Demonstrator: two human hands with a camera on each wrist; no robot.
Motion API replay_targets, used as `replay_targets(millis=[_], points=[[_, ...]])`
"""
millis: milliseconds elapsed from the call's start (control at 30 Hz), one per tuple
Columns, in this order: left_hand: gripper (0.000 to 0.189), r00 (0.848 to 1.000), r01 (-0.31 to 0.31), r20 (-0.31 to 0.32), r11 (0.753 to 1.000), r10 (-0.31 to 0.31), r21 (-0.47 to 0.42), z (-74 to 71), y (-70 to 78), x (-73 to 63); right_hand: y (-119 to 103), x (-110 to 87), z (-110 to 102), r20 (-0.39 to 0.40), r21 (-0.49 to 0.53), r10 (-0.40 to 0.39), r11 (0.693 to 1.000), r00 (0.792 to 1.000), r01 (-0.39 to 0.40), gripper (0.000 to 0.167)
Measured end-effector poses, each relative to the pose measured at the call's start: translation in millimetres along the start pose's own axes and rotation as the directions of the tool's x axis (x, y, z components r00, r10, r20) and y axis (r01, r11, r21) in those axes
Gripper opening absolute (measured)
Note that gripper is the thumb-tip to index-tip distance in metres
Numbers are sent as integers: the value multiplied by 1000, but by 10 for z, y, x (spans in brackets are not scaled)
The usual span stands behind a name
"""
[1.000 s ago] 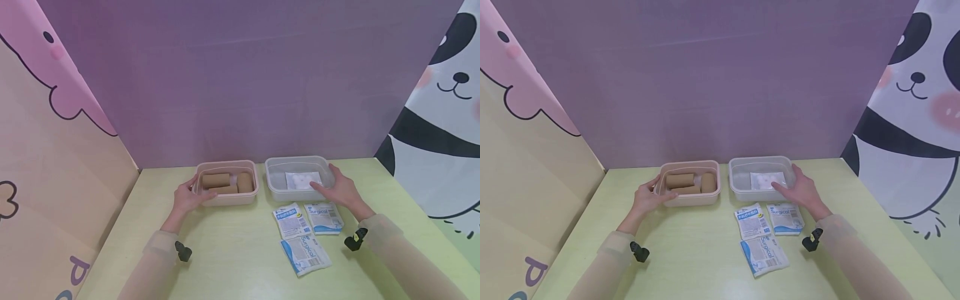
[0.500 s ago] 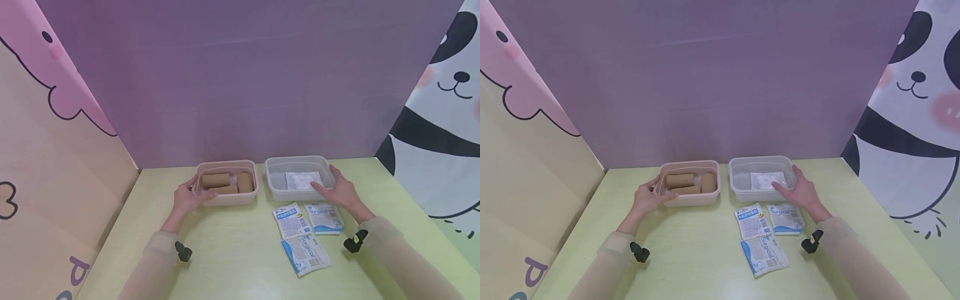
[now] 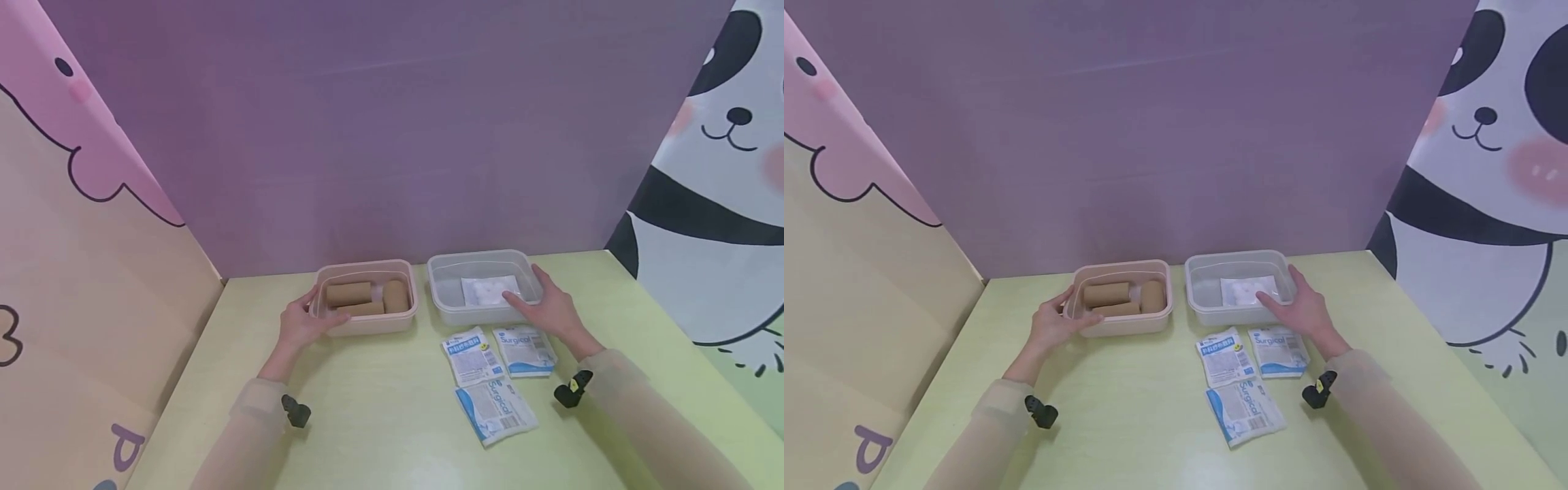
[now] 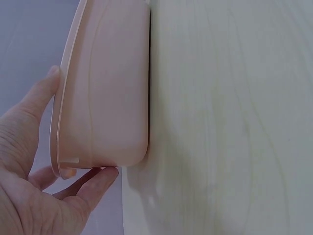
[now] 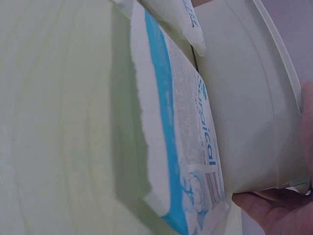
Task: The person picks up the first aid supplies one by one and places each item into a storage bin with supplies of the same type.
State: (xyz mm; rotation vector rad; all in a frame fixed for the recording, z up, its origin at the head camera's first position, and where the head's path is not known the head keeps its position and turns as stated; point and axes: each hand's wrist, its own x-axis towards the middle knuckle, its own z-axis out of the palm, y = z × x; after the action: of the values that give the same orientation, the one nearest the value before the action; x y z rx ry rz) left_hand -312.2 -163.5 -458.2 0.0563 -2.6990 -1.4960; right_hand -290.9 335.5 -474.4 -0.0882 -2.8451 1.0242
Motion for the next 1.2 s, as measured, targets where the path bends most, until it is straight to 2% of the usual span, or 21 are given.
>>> replay_targets(millis=[200, 300, 433, 533, 600, 667, 800, 967, 1100, 1200], points=[[108, 999, -12, 31, 1000, 11, 25, -18, -11, -3, 7, 0, 14, -21, -9, -3, 1000, 1000, 3, 115], [110, 998, -37, 50, 998, 34, 57, -42, -14, -4, -10, 13, 11, -24, -15, -13, 1000, 1000, 13, 115], [111, 992, -123, 49, 983, 117, 137, -76, 43, -11, -8, 28, 3, -27, -30, -17, 999, 999, 16, 115], [109, 980, -197, 19, 962, 197, 188, -85, 124, -24, 5, 27, -1, -24, -33, -5, 999, 1000, 4, 115], [107, 967, -246, -7, 945, 253, 216, -77, 181, -38, 16, 27, 4, -24, -29, 0, 1000, 1000, -1, 115], [102, 948, -300, -35, 925, 316, 233, -58, 235, -56, 24, 26, 14, -26, -27, 0, 1000, 1000, -1, 114], [92, 912, -384, -78, 906, 403, 178, 14, 341, -120, 14, 18, 26, -28, -27, -4, 1000, 1000, 3, 113], [83, 881, -463, -100, 886, 463, 19, 128, 508, -221, -11, -1, 16, -23, -28, -7, 1000, 1000, 6, 112], [77, 885, -464, -54, 885, 462, -33, 235, 643, -308, 3, 1, 12, -18, -34, -6, 999, 1000, 5, 111], [74, 872, -490, -3, 871, 490, -47, 338, 720, -367, 0, 1, 7, -16, -29, -6, 1000, 1000, 5, 111]])
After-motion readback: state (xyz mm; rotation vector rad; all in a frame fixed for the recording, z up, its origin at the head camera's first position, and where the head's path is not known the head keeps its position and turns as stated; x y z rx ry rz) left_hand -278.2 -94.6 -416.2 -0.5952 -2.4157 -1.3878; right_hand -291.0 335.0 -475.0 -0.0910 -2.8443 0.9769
